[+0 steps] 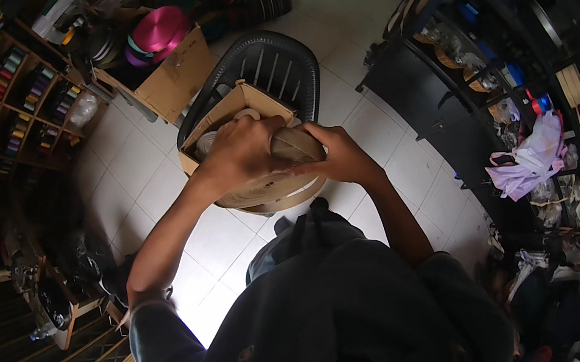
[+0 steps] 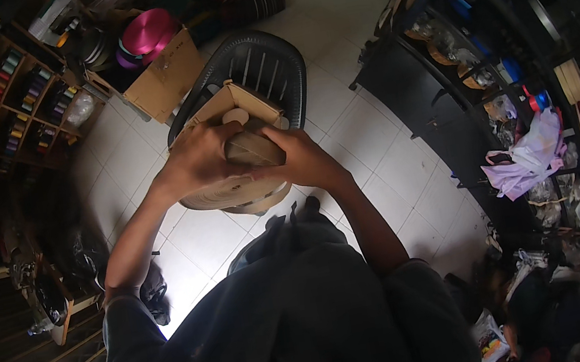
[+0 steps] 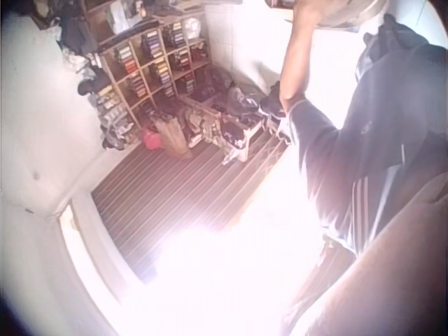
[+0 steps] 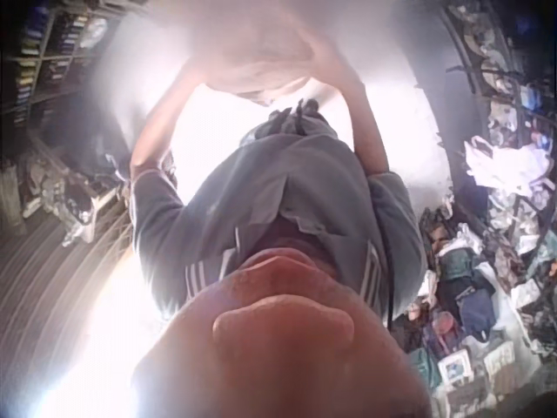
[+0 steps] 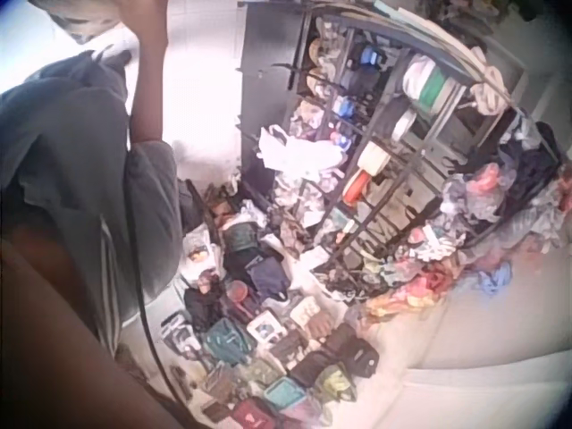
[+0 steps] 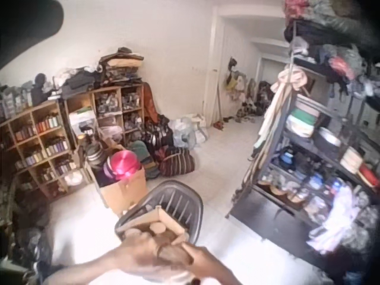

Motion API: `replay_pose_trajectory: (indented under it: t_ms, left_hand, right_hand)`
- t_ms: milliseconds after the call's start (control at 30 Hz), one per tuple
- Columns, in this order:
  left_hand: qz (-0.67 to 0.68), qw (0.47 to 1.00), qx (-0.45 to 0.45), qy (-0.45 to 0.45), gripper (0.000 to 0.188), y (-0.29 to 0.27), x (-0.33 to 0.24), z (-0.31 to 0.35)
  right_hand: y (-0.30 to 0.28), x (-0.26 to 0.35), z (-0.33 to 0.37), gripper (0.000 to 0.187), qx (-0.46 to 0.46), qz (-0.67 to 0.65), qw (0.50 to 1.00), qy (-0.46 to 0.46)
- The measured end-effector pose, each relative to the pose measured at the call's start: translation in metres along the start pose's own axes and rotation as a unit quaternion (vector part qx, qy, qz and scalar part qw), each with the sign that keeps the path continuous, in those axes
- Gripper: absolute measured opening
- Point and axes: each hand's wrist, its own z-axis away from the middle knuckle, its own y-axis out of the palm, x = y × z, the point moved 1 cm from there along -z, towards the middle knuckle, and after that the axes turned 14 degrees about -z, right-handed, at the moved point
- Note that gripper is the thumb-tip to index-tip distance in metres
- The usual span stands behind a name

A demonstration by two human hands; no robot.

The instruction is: The person picks up various colored reels of ribbon from a box on a chair and places them onto shelves, organizing them by color and size.

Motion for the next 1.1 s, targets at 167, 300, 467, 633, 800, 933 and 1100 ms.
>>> replay_pose_trajectory:
  t_ms: [167,300,467,633,800,933,1100]
  left_hand:
    - [0.022,0.99,0.107,0.089,0.057,-0.002,-0.039,-0.036]
    - [0.067,0.979,0.136,0.139,0.051,0.003,-0.074,-0.067]
    - [0.056,0.968,0.132,0.206,0.047,0.003,-0.145,-0.105]
    - [0.094,0.954,0.137,0.251,0.047,0.008,-0.214,-0.141]
    - [0.227,0.903,0.213,0.295,0.055,0.036,-0.236,-0.192]
    - [0.308,0.891,0.187,0.277,0.046,0.069,-0.266,-0.204]
    - [0.337,0.903,0.101,0.247,0.041,0.098,-0.321,-0.21]
  right_hand:
    - [-0.049,-0.008,0.05,0.048,0.043,-0.062,0.994,0.082]
    - [-0.082,-0.012,0.096,0.048,-0.015,-0.134,0.982,0.13]
    - [-0.1,-0.033,0.156,0.06,-0.144,-0.155,0.973,0.093]
    - [-0.129,-0.034,0.206,0.058,-0.314,-0.161,0.932,0.085]
    - [-0.161,-0.053,0.27,0.041,-0.44,-0.234,0.866,-0.033]
    - [-0.182,-0.071,0.312,0.037,-0.498,-0.282,0.817,-0.072]
    - [-0.203,-0.094,0.352,0.037,-0.514,-0.324,0.791,-0.077]
